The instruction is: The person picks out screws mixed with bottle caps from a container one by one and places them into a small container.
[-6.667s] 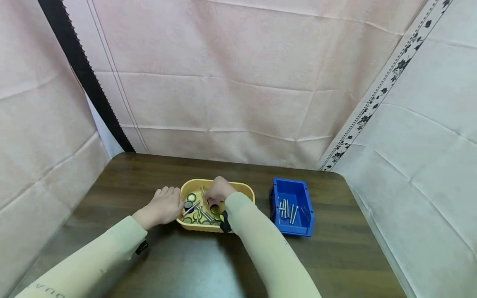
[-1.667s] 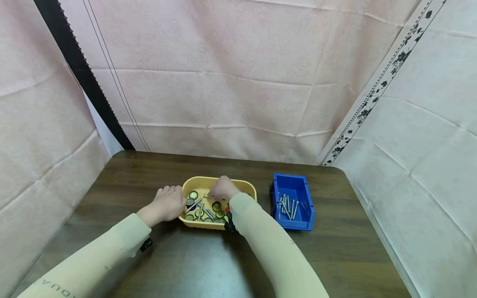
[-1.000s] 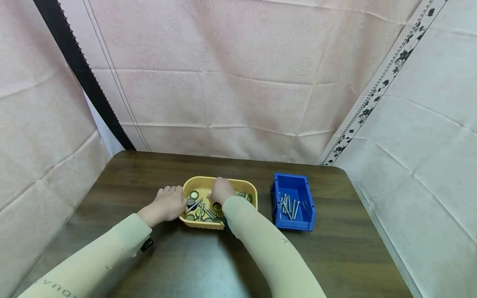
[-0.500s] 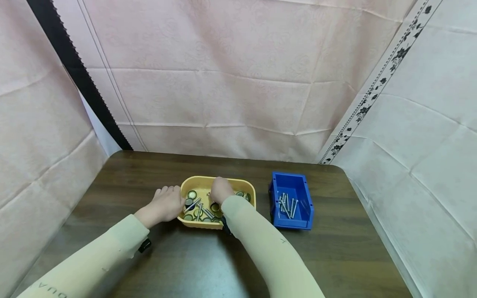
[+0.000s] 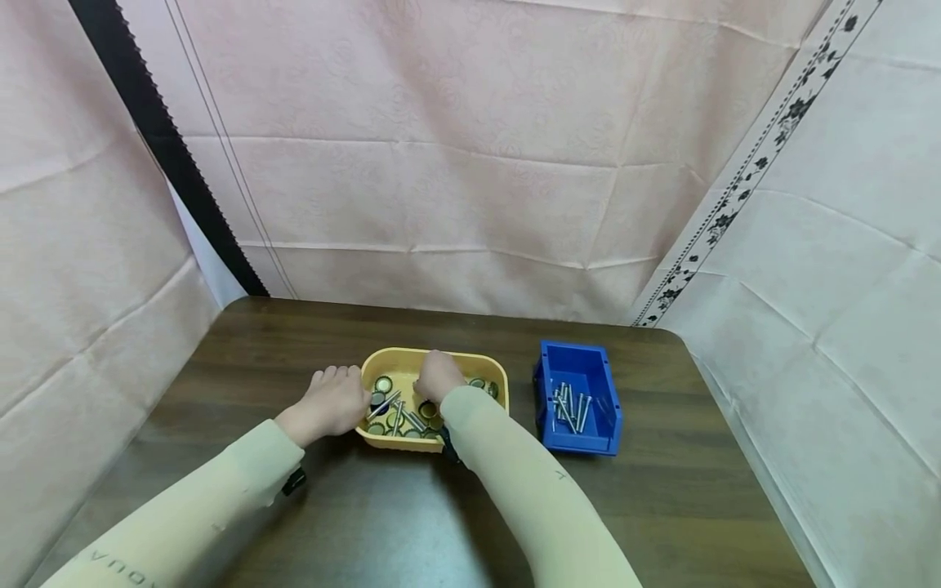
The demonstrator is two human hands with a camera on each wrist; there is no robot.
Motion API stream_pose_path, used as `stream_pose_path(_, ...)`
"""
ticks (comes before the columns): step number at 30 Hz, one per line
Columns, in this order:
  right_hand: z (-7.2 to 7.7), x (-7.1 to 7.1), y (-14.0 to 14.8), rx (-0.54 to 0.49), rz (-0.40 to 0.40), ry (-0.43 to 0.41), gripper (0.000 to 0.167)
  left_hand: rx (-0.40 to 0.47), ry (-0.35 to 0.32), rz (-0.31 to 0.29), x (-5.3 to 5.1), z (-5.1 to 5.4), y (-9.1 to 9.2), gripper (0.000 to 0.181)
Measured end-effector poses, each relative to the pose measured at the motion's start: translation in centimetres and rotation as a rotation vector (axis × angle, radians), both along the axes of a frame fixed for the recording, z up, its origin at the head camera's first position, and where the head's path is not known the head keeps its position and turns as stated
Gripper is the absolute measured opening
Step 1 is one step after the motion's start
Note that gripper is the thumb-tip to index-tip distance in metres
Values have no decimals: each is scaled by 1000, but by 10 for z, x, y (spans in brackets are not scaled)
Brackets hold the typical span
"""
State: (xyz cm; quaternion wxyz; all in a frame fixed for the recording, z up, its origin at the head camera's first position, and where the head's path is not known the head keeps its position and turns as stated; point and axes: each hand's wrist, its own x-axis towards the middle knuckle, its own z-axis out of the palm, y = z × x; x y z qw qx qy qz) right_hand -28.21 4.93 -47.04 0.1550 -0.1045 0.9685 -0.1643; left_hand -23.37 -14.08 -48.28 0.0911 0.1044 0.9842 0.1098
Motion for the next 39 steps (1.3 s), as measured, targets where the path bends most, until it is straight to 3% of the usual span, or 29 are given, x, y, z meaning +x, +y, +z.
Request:
stream_pose_path(6, 8, 0, 9, -94, -12, -65, 53, -1, -5, 7, -1, 2, 3, 43)
stream_pose_path(13, 29, 7, 27, -453, -73, -166, 44, 14, 5, 12, 2, 2, 1, 40)
stream_pose_path(18, 38, 13, 41, -557, -101, -182, 32, 19, 15, 11, 1, -2, 0, 40)
stream_pose_path(27, 38, 15, 66, -656, -128, -173, 23, 31, 29, 10, 1, -5, 2, 39)
stream_pose_path(39, 40, 13, 101, -653, -264, -181, 16, 44, 20, 10, 2, -6, 1, 40)
